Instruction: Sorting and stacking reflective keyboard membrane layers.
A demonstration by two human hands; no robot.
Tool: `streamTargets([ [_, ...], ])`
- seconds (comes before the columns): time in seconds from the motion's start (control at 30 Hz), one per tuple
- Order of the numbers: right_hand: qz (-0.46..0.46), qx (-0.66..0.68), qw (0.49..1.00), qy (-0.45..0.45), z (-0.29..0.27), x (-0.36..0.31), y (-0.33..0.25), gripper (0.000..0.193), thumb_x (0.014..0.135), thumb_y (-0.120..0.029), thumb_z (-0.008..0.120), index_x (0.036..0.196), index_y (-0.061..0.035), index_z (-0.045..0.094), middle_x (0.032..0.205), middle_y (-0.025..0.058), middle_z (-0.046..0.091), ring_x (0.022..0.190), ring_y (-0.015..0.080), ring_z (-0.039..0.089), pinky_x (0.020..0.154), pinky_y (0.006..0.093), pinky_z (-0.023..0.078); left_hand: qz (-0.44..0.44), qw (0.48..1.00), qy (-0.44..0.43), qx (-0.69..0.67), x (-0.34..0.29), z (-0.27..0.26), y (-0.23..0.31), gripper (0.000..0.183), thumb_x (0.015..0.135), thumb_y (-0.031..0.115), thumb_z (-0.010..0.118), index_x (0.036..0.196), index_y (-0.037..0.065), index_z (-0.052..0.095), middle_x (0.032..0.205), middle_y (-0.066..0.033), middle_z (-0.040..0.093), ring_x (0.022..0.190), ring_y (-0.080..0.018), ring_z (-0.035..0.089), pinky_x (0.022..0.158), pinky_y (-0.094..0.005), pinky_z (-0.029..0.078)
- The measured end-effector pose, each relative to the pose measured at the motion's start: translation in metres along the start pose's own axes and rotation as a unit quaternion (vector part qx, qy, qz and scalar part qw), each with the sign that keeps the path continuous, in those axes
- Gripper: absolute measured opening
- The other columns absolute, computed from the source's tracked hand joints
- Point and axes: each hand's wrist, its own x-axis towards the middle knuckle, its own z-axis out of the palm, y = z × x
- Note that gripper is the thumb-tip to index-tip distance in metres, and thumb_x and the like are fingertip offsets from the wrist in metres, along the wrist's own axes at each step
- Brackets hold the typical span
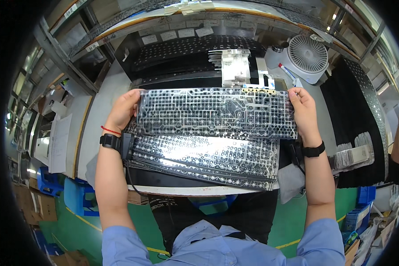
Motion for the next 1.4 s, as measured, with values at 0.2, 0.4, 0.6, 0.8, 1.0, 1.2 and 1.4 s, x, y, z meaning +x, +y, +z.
streamTargets([
  [0.2,0.016,0.029,0.999,0.006,0.003,-0.001,-0.002,0.016,0.1,-0.014,0.053,0.106,0.0004,0.057,0.085,0.0018,0.066,0.072,0.0041,0.058,0.065,0.0193,0.046,0.007,0.999,0.038,-0.013,0.005,0.008,-0.007,0.017,0.099,0.017,0.053,0.105,0.004,0.062,0.088,0.002,0.067,0.075,-0.004,0.06,0.068,-0.0204,0.05],
  [0.4,0.032,0.015,0.999,-0.038,0.009,-0.004,-0.01,0.019,0.1,-0.019,0.053,0.102,-0.0012,0.06,0.085,0.0005,0.065,0.074,0.0045,0.058,0.069,0.0197,0.046,0.033,0.995,0.081,-0.048,0.004,0.002,-0.002,0.019,0.1,0.019,0.051,0.103,0.004,0.062,0.093,-0.0006,0.067,0.079,-0.006,0.062,0.073,-0.0226,0.051],
  [0.6,0.031,0.017,0.998,-0.043,0.003,-0.003,-0.005,0.021,0.1,-0.022,0.054,0.092,-0.0046,0.062,0.08,-0.0039,0.062,0.067,0.0009,0.053,0.06,0.017,0.042,0.042,0.99,0.114,-0.072,0.004,0.008,0.001,0.025,0.101,0.025,0.049,0.104,0.004,0.063,0.096,-0.0015,0.068,0.083,-0.0085,0.064,0.076,-0.0244,0.052],
  [0.8,-0.011,0.018,1.0,-0.001,0.005,-0.004,-0.009,0.022,0.1,-0.024,0.054,0.092,-0.0058,0.063,0.068,-0.0064,0.056,0.052,0.0004,0.044,0.048,0.017,0.035,0.057,0.991,0.105,-0.06,0.005,-0.02,-0.008,0.028,0.102,0.029,0.049,0.095,0.006,0.063,0.085,0.0002,0.065,0.064,-0.0072,0.054,0.06,-0.0221,0.043],
  [1.0,-0.078,0.019,0.996,0.029,0.004,-0.013,-0.017,0.026,0.099,-0.026,0.056,0.092,-0.002,0.063,0.074,-0.0039,0.059,0.058,0.0022,0.047,0.054,0.0177,0.037,0.134,0.983,0.071,-0.102,0.005,-0.019,-0.015,0.029,0.101,0.035,0.05,0.095,0.008,0.061,0.077,0.001,0.062,0.055,-0.0058,0.046,0.05,-0.0193,0.032],
  [1.2,-0.142,0.039,0.989,0.017,-0.003,-0.008,-0.005,0.013,0.096,-0.012,0.06,0.1,-0.0001,0.062,0.085,-0.0004,0.063,0.08,0.0045,0.057,0.069,0.0171,0.042,0.13,0.975,0.154,-0.096,0.001,0.011,0.003,0.028,0.1,0.027,0.053,0.117,0.006,0.059,0.084,0.0029,0.064,0.065,-0.0013,0.054,0.051,-0.0152,0.036],
  [1.4,-0.153,0.062,0.986,-0.016,0.009,-0.011,-0.013,0.022,0.089,0.002,0.062,0.111,0.0023,0.059,0.105,0.0055,0.061,0.09,0.0088,0.059,0.082,0.0223,0.047,0.071,0.989,0.132,-0.005,0.003,0.001,0.002,0.026,0.098,0.016,0.054,0.122,0.006,0.056,0.092,0.0046,0.064,0.065,0.0019,0.053,0.05,-0.0135,0.038],
])
